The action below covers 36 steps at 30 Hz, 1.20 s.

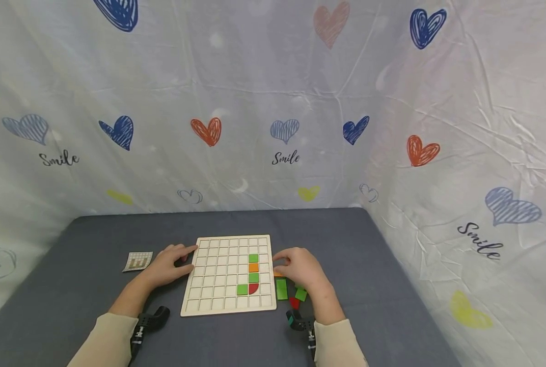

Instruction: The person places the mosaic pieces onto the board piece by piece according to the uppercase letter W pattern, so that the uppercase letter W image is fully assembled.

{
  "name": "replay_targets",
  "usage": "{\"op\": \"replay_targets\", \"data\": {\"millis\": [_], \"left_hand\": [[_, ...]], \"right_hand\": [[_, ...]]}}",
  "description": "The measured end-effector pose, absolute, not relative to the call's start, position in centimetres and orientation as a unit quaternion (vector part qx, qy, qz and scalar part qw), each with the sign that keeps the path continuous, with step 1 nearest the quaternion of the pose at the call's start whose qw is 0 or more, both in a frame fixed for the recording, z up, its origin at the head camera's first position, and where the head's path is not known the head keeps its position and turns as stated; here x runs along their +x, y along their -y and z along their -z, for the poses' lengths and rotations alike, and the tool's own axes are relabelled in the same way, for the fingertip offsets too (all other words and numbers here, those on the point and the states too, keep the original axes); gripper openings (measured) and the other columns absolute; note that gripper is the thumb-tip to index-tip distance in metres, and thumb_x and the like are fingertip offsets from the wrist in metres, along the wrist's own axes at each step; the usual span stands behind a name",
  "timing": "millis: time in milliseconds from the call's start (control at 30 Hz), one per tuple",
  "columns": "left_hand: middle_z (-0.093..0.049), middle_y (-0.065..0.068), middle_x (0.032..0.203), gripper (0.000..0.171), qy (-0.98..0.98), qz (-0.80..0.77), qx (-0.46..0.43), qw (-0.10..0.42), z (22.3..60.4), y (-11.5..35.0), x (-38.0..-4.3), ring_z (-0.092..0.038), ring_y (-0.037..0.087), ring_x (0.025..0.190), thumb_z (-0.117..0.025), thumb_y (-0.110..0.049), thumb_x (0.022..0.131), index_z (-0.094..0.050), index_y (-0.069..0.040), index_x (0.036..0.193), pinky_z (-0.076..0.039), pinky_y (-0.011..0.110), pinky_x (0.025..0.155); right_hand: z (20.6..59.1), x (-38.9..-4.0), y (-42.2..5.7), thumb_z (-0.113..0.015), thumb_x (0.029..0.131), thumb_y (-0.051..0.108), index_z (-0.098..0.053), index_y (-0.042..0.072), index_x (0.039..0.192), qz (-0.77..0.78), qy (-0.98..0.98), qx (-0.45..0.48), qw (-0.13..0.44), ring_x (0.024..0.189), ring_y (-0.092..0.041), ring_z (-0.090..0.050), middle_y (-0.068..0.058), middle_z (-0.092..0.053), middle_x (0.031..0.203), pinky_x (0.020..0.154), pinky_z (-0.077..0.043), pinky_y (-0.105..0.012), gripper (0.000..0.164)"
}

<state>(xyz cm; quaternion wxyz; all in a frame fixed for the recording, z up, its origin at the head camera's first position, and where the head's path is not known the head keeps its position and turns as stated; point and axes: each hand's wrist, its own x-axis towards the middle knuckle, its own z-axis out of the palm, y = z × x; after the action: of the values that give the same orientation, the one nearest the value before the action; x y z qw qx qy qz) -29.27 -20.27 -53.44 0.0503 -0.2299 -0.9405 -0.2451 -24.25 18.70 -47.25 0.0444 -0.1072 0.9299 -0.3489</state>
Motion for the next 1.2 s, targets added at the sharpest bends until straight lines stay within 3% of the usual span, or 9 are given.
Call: {"op": "replay_targets", "data": {"millis": [467,667,900,1133,1200], "left_hand": [[-0.038,-0.004,0.083,0.055,0.941,0.245,-0.23,0.051,53.2,20.3,-29.3,-0.03,0.016,0.076,-0.071,-0.025,0.095,-0.06,-0.005,0.144,-0.025,0.043,0.074],[-0.038,-0.005,0.083,0.054,0.939,0.247,-0.233,0.052,53.1,20.3,-29.3,-0.03,0.015,0.076,-0.07,-0.025,0.095,-0.06,-0.005,0.144,-0.025,0.043,0.074],[-0.038,-0.004,0.083,0.055,0.939,0.246,-0.233,0.051,53.1,20.3,-29.4,-0.03,0.016,0.076,-0.071,-0.025,0.095,-0.06,-0.005,0.144,-0.025,0.042,0.074],[-0.038,-0.004,0.083,0.055,0.939,0.247,-0.235,0.049,53.3,20.3,-29.3,-0.031,0.016,0.076,-0.072,-0.025,0.094,-0.06,-0.005,0.144,-0.025,0.043,0.074],[-0.038,-0.005,0.083,0.055,0.939,0.247,-0.234,0.049,53.3,20.4,-29.3,-0.031,0.016,0.077,-0.072,-0.025,0.094,-0.06,-0.005,0.144,-0.025,0.043,0.075]], "right_hand": [[48.8,-25.1,-21.1,-0.083,0.085,0.009,-0.08,0.011,0.099,0.349,-0.932,-0.06,0.072,0.053,-0.015,-0.031,0.0,-0.038,0.06,0.054,-0.032,-0.03,0.015],[49.2,-25.3,-21.3,-0.086,0.082,0.009,-0.079,0.012,0.101,0.335,-0.938,-0.044,0.081,0.06,-0.017,-0.042,-0.004,-0.049,0.07,0.057,-0.035,-0.031,0.02],[49.2,-25.4,-21.4,-0.082,0.084,0.009,-0.08,0.012,0.102,0.325,-0.942,-0.046,0.064,0.06,-0.018,-0.042,-0.005,-0.05,0.07,0.057,-0.035,-0.033,0.018],[48.0,-25.2,-20.8,-0.081,0.087,0.013,-0.079,0.015,0.108,0.306,-0.951,-0.053,-0.009,0.09,-0.021,-0.057,-0.002,-0.061,0.103,0.076,-0.05,-0.043,0.022],[47.5,-25.0,-20.2,-0.082,0.088,0.015,-0.079,0.015,0.11,0.309,-0.949,-0.059,-0.032,0.092,-0.021,-0.058,-0.002,-0.063,0.11,0.078,-0.051,-0.043,0.023]]}}
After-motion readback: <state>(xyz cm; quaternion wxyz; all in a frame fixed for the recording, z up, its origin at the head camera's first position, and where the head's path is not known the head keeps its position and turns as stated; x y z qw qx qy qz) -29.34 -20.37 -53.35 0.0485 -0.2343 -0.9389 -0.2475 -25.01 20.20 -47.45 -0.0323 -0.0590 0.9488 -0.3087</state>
